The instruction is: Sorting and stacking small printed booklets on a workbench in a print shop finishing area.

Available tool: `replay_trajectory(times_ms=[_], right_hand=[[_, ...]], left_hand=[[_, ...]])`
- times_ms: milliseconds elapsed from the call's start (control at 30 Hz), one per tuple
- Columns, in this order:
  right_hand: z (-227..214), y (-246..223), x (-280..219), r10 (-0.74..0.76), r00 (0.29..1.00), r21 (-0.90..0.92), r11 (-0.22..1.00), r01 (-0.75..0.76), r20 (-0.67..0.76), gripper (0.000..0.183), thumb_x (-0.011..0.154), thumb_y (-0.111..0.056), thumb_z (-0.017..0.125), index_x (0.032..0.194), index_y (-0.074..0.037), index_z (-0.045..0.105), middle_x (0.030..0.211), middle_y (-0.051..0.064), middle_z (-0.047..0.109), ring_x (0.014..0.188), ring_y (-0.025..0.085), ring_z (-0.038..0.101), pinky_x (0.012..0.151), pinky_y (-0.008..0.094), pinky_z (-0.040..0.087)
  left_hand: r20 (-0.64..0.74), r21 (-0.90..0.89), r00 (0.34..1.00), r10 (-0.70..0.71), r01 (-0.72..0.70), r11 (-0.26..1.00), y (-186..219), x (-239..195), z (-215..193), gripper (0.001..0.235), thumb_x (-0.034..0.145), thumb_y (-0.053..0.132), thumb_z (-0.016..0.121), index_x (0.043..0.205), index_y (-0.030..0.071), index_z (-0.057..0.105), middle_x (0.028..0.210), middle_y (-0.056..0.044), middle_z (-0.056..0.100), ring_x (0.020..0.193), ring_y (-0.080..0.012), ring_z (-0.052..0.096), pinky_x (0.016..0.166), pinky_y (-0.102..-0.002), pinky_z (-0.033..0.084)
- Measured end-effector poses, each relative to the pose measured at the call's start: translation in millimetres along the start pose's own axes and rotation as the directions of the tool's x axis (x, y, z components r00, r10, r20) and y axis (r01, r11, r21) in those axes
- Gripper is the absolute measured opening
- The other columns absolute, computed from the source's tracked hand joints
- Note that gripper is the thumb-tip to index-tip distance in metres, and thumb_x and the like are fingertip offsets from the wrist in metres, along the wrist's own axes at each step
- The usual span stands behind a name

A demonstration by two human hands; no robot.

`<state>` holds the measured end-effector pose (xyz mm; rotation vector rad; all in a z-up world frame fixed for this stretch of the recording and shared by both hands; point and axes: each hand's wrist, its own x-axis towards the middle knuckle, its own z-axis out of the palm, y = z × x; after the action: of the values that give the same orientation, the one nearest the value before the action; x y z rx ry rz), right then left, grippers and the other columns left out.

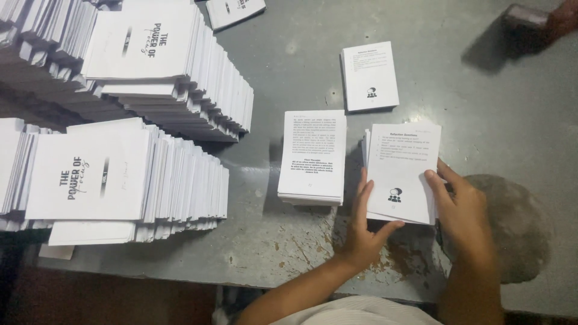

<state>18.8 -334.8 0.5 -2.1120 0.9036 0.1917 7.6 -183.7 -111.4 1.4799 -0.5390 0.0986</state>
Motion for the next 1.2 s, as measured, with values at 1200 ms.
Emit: replay_trajectory(times_ms=[1200], right_hand=[[11,10,7,-0.306,0.945,0.167,0.932,0.322,-0.112,0.055,0.103,-0.019,0.052,0.157,-0.013,0.045,0.146,0.019,0.056,0.112,0.033,0.062,0.079,0.045,0.055]], left_hand=[[-0.011,0.111,1.0,0.014,-0.012,0.994,-5,0,-3,0.068,0.099,0.024,0.065,0.154,0.004,0.031,0.168,-0.021,0.021,0.155,-0.0411,0.029,0.125,-0.059,0.036]])
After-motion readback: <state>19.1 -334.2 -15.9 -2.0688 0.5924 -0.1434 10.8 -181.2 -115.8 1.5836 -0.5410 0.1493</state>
